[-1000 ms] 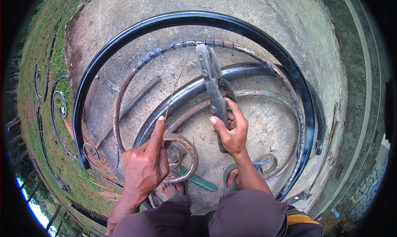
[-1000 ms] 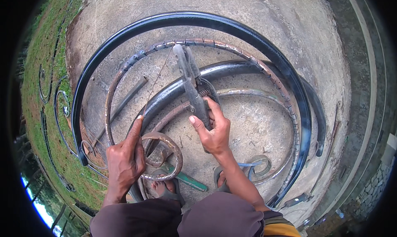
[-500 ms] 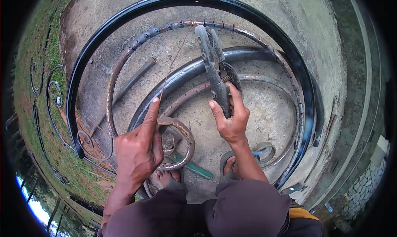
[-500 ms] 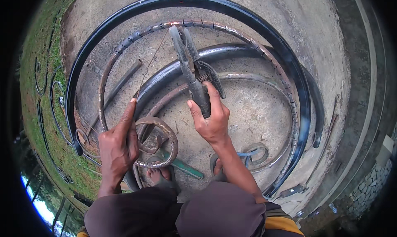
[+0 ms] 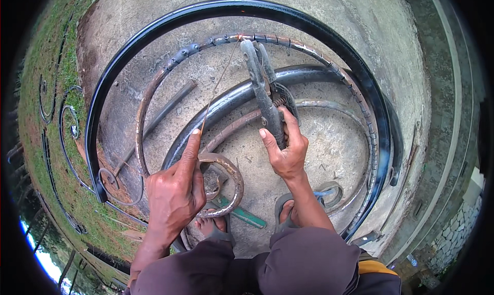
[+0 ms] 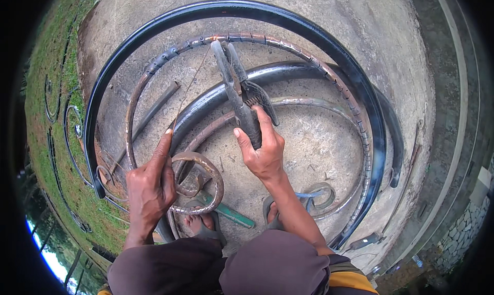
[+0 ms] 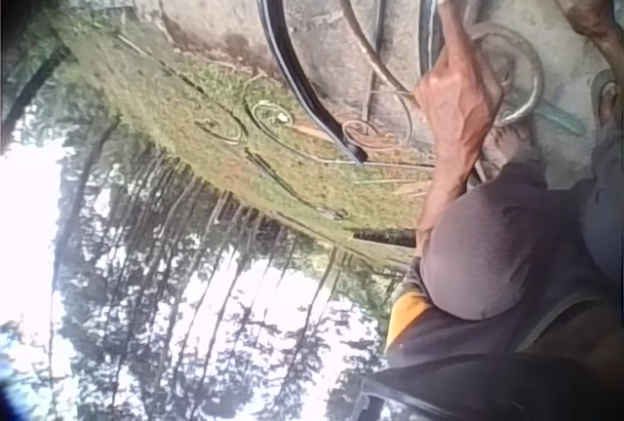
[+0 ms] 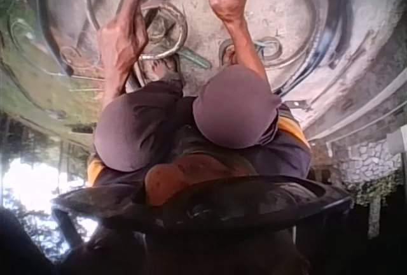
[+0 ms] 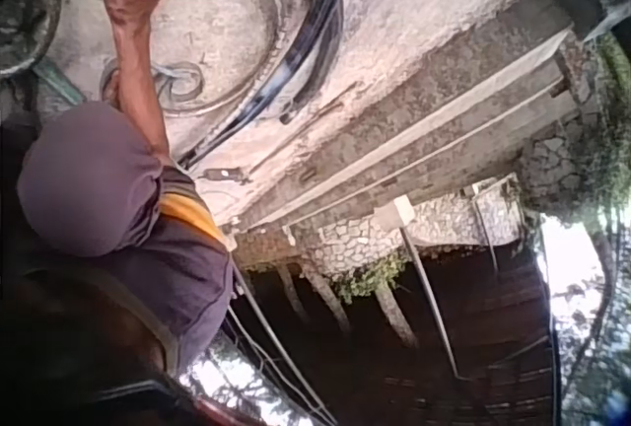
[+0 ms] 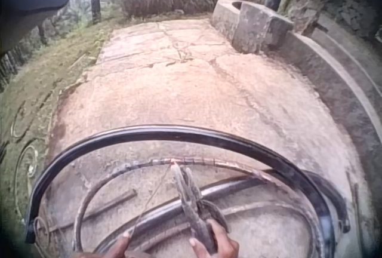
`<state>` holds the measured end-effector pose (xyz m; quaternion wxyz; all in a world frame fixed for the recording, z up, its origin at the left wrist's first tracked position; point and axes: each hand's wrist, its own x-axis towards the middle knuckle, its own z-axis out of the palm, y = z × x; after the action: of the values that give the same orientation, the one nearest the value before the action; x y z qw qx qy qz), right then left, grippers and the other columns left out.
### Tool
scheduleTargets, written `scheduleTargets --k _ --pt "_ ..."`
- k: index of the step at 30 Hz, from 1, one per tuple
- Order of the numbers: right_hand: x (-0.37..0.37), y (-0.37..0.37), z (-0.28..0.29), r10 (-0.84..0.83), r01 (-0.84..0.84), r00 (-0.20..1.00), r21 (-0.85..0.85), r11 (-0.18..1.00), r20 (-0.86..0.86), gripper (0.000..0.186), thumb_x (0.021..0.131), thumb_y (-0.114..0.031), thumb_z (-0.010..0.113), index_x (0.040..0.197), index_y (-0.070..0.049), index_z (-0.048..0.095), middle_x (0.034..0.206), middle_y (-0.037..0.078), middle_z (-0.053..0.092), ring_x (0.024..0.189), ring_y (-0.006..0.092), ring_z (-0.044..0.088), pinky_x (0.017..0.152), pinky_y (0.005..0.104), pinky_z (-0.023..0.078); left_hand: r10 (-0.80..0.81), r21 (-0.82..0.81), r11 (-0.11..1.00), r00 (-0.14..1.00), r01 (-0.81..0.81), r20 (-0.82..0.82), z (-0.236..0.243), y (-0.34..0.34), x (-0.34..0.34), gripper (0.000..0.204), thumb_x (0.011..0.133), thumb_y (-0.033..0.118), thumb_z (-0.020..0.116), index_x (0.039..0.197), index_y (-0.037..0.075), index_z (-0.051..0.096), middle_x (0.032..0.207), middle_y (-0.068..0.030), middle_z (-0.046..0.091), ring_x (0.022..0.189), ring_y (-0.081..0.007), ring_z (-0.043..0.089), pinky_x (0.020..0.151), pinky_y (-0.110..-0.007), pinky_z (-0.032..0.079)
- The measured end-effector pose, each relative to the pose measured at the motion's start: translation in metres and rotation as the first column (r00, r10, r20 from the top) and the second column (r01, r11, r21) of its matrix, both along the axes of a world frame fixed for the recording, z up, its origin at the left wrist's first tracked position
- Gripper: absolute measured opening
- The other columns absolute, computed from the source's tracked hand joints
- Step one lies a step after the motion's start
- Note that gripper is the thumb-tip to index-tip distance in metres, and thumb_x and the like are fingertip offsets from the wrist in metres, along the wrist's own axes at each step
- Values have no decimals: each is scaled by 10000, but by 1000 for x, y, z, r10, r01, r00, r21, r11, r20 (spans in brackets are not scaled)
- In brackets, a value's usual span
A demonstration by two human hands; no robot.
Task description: The person performs spot welding on a circular metal frame and decorative scroll pieces on the ground, using a welding electrode and ground clamp. They repeatedly apply the electrode to join different sections of the metal structure, creating bright sparks.
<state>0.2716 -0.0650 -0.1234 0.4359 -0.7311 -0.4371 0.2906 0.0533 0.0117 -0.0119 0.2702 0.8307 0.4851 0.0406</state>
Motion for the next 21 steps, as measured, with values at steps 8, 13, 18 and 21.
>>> scheduleTargets --k 8,13,18,21 --pt "-4 -4 -1 15 -15 999 1 1000 37 555 879 -168 759 1324 60 519 1011 247 699 839 354 736 698 397 580 -37 21 999 999 37 -3 0 -2 -3 695 796 29 639 1473 57 483 659 -119 635 510 -290 622 512 -422 491" --pt "0 -5 -3 7 -9 999 35 999 49 558 880 -172 760 1329 54 518 1017 253 696 852 358 736 706 399 579 -68 4 998 997 68 -37 -2 0 -3 706 803 53 636 1487 65 462 669 -119 645 520 -297 628 527 -432 500" --pt "-1 -1 0 9 -9 1000 -17 1000 21 555 892 -192 755 1329 56 520 1012 249 699 854 353 736 710 396 578 -44 11 999 999 45 -27 -1 0 -2 727 801 51 636 1502 76 446 681 -123 648 530 -300 633 539 -435 504" --pt "-1 -1 0 5 -5 1000 -11 1000 -3 550 898 -203 751 1326 58 525 1010 249 699 859 351 735 714 397 579 2 -17 1000 1000 -2 -6 2 1 3 659 836 24 628 1476 105 492 675 -156 636 540 -315 636 535 -426 484"
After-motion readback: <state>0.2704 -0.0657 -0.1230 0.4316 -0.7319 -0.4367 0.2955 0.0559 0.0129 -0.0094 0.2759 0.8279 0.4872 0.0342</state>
